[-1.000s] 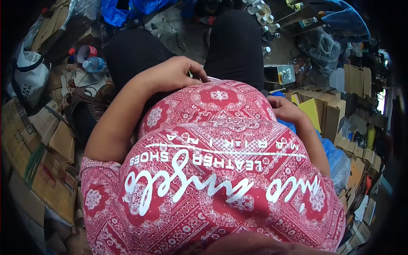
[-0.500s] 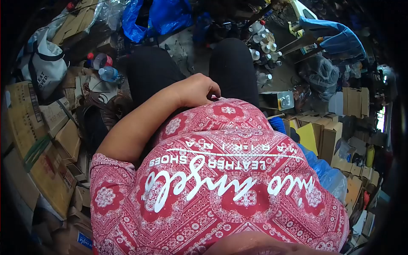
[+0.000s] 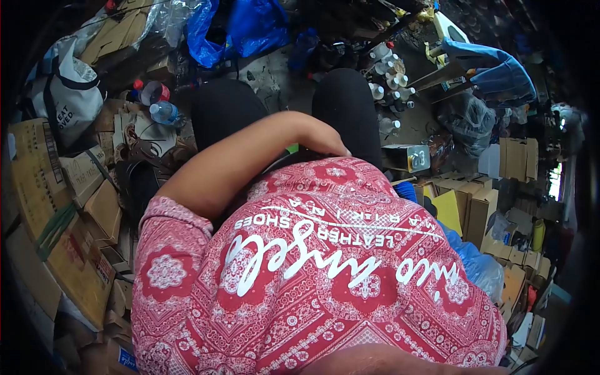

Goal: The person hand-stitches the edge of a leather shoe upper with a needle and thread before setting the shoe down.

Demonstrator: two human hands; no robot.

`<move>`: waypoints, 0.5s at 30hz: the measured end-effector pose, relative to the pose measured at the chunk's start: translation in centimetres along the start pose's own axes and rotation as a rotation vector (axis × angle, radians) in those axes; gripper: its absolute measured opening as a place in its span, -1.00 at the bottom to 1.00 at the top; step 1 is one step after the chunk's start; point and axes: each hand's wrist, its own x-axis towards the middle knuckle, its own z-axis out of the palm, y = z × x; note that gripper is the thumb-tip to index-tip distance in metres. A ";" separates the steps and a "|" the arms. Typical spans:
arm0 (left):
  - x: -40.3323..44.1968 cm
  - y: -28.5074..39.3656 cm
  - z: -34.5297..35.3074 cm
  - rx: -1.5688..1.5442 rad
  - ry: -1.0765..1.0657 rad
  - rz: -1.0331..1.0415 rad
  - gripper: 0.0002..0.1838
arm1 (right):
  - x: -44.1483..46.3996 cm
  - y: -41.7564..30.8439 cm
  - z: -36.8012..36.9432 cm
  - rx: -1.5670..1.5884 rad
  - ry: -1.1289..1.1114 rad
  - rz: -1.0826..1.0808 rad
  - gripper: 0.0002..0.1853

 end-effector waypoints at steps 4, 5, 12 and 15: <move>3.4 1.6 0.2 0.492 0.000 0.087 -0.39 | -0.6 -0.1 0.1 0.011 0.021 0.035 -0.65; 2.7 1.7 -0.2 0.482 -0.004 0.107 -0.41 | -0.9 -0.1 0.2 0.018 0.030 0.044 -0.65; 0.9 -2.9 -2.3 0.222 -0.153 0.095 -0.52 | -2.4 0.3 1.7 0.091 0.083 0.103 -0.65; -2.5 -4.5 -1.8 0.151 -0.116 0.017 -0.57 | -3.0 0.4 1.8 0.108 0.098 0.126 -0.65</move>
